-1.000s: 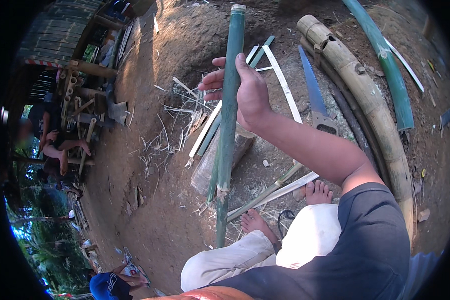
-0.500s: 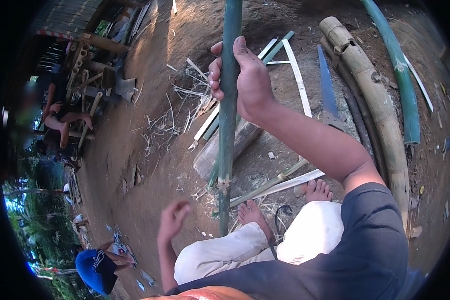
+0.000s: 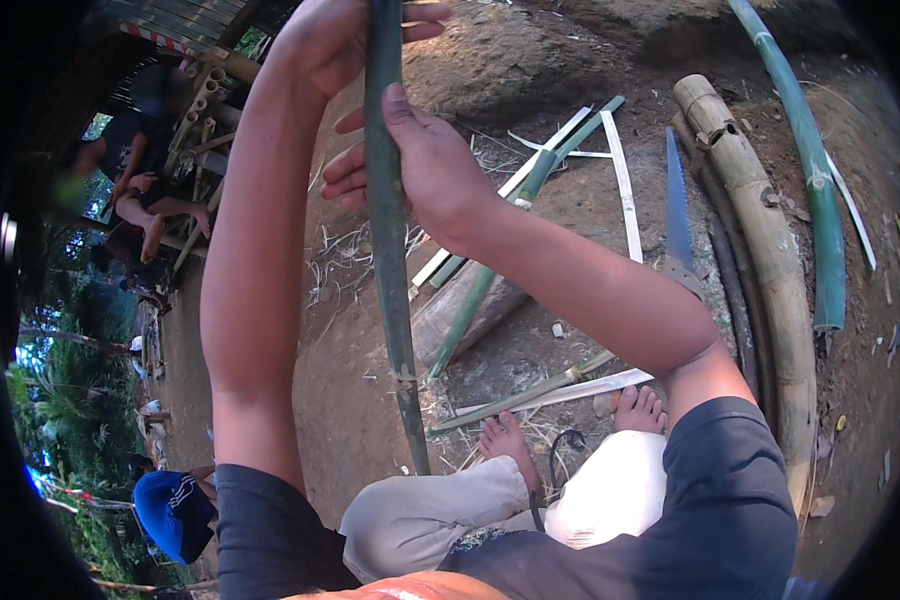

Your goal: The person sits on the ground and uses a hand saw to cut a long green bamboo pole into smaller sections. They repeatedly measure, align, and saw the bamboo, placing the cut pieces aside on the dirt floor.

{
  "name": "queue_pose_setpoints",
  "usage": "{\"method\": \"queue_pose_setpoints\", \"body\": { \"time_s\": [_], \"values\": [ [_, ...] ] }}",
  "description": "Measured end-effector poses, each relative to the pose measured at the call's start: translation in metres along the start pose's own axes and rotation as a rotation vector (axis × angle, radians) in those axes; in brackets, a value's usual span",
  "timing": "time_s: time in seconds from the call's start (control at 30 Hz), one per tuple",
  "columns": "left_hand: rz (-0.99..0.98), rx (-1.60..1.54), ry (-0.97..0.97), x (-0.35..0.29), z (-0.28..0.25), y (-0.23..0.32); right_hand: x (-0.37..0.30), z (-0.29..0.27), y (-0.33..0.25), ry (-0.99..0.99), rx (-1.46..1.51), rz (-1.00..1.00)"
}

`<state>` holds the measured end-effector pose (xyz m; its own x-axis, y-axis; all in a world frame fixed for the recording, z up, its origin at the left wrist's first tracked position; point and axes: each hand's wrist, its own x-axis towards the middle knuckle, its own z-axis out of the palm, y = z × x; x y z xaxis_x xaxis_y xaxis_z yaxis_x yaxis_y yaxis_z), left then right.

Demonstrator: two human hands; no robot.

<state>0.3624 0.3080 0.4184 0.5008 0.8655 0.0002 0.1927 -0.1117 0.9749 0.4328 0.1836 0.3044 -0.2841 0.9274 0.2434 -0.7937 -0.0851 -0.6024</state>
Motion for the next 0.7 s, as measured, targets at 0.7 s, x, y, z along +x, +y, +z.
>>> {"method": "queue_pose_setpoints", "body": {
  "time_s": [0.7],
  "values": [
    [0.263, -0.391, 0.552, -0.179, -0.216, 0.127, -0.135, 0.01, 0.122, -0.469, -0.172, 0.421]
  ]
}}
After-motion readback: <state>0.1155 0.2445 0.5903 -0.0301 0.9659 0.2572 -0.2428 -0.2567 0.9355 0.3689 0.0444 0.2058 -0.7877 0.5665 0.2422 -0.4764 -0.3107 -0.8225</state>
